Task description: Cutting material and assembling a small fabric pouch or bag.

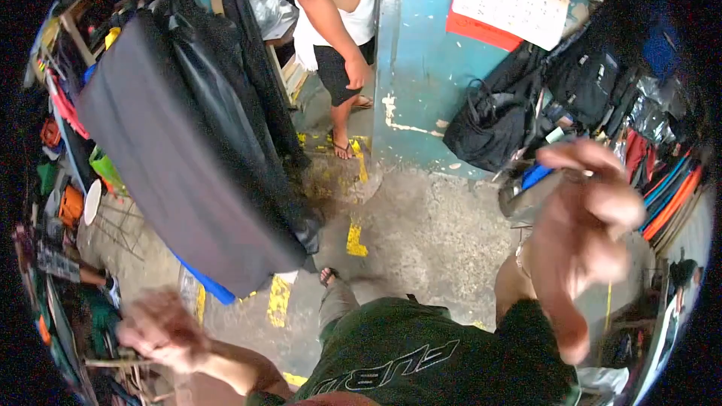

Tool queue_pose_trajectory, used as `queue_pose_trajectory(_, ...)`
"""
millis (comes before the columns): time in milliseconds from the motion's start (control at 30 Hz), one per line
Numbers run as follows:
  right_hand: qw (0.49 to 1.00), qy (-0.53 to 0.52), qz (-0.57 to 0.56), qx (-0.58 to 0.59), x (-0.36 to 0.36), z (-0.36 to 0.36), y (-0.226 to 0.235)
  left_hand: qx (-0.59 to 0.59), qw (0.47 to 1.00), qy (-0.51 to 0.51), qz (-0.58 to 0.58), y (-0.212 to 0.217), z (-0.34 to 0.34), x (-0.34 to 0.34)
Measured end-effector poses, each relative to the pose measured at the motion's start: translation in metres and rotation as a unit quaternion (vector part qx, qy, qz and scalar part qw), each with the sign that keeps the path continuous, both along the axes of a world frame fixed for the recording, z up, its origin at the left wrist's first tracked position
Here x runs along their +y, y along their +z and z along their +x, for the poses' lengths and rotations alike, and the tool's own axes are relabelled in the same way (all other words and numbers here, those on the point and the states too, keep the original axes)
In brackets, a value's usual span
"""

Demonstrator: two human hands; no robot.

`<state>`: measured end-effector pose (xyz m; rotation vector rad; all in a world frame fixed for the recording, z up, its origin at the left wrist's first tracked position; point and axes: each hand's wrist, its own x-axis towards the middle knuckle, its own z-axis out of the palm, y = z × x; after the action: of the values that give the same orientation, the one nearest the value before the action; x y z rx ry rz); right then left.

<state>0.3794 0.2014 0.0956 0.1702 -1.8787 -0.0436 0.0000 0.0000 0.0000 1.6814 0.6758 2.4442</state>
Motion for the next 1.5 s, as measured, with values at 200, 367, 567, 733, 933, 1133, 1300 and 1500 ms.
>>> queue_pose_trajectory(200,0.921,-0.225,-0.316,0.021,0.109,-0.1,-0.047,0.045,0.903,-0.203,-0.375,-0.061,-0.085,0.172)
queue_pose_trajectory(367,0.894,-0.304,-0.329,0.001,0.187,-0.157,-0.045,0.158,0.833,-0.252,-0.467,-0.07,-0.117,0.303)
queue_pose_trajectory(567,0.871,-0.341,-0.353,0.025,0.331,-0.191,-0.07,0.179,0.82,-0.338,-0.426,-0.089,-0.141,0.469)
queue_pose_trajectory(733,0.848,-0.482,-0.22,0.0,0.509,-0.203,-0.063,0.214,0.785,-0.369,-0.45,-0.082,-0.124,0.636)
queue_pose_trajectory(933,0.861,-0.5,0.04,0.085,0.669,-0.199,0.015,0.177,0.814,-0.328,-0.445,-0.045,-0.099,0.807)
queue_pose_trajectory(1133,0.802,-0.587,-0.039,0.101,0.717,-0.231,0.018,0.18,0.842,-0.316,-0.398,-0.037,-0.083,0.92)
queue_pose_trajectory(1300,0.742,-0.634,-0.048,0.213,0.725,-0.241,0.01,0.2,0.876,-0.304,-0.317,-0.036,-0.065,0.985)
queue_pose_trajectory(1500,0.674,-0.68,-0.024,0.287,0.725,-0.236,-0.006,0.273,0.836,-0.407,-0.246,-0.051,-0.06,1.039)
